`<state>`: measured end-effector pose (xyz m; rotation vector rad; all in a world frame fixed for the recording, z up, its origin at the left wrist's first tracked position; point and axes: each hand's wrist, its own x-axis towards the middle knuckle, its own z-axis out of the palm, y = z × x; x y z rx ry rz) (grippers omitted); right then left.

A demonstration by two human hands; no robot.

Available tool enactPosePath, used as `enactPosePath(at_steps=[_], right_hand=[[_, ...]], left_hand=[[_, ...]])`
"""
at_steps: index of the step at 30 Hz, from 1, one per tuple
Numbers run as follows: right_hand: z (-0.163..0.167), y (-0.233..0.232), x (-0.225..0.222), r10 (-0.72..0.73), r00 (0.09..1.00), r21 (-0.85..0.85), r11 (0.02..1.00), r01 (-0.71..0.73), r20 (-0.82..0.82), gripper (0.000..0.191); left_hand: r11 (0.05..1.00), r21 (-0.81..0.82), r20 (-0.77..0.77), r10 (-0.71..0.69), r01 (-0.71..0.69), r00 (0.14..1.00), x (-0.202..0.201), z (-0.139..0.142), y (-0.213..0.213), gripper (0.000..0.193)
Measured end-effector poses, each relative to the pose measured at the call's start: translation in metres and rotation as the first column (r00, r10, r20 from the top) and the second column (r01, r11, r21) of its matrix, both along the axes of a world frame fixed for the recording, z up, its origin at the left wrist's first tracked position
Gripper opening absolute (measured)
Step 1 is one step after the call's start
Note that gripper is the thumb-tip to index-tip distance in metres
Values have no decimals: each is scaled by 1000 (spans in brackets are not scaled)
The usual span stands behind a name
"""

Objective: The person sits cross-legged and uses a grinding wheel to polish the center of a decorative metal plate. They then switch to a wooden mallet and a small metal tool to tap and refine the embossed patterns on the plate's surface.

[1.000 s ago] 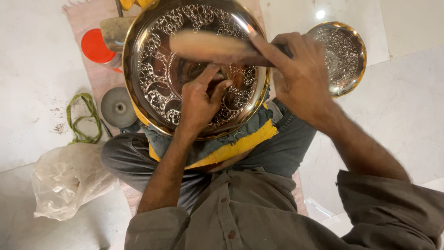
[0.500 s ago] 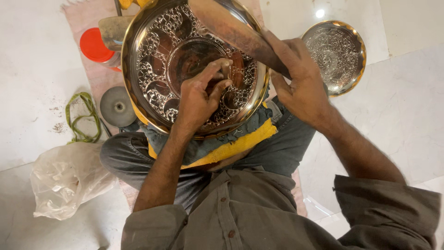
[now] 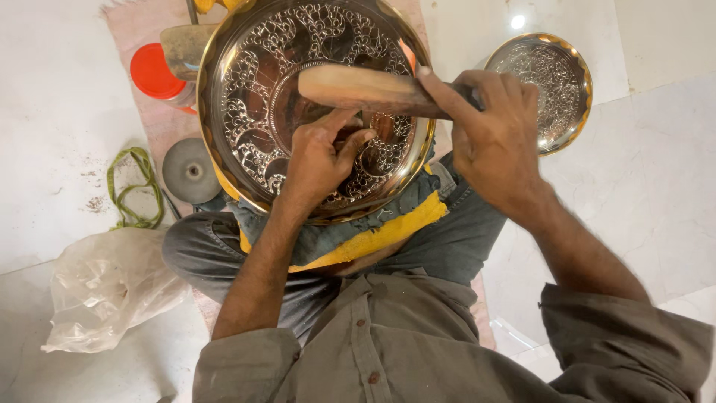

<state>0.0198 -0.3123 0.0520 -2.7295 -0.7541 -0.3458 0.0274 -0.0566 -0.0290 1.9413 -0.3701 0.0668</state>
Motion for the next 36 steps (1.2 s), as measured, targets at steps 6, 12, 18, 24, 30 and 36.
enactPosePath(at_steps=[6,12,18,24,30,36], right_hand=[[9,-1,-11,-63,998,-90,994,63,0,69],[-2,-16,-28,-174,977,113,976,188,-124,69],[-14,-36,-40,-265,944,132,947,293,-197,68],[-10,-47,-42,-287,938,112,944,311,-194,66],[1,-59,-27,-236,969,-80,970,230,-69,68],[23,-64,-11,-168,983,-339,922,185,79,57]], left_hand=[[1000,26,-10,-16,17,1000,1,4,1,45],[968,-249,-116,5,-34,993,3,6,3,45],[973,-226,-242,-96,40,965,10,16,-13,43],[946,-324,-169,-89,30,982,9,18,-39,47],[927,-331,-172,123,-175,977,-5,7,-59,44],[911,-350,-133,183,-219,974,-11,4,-68,40]])
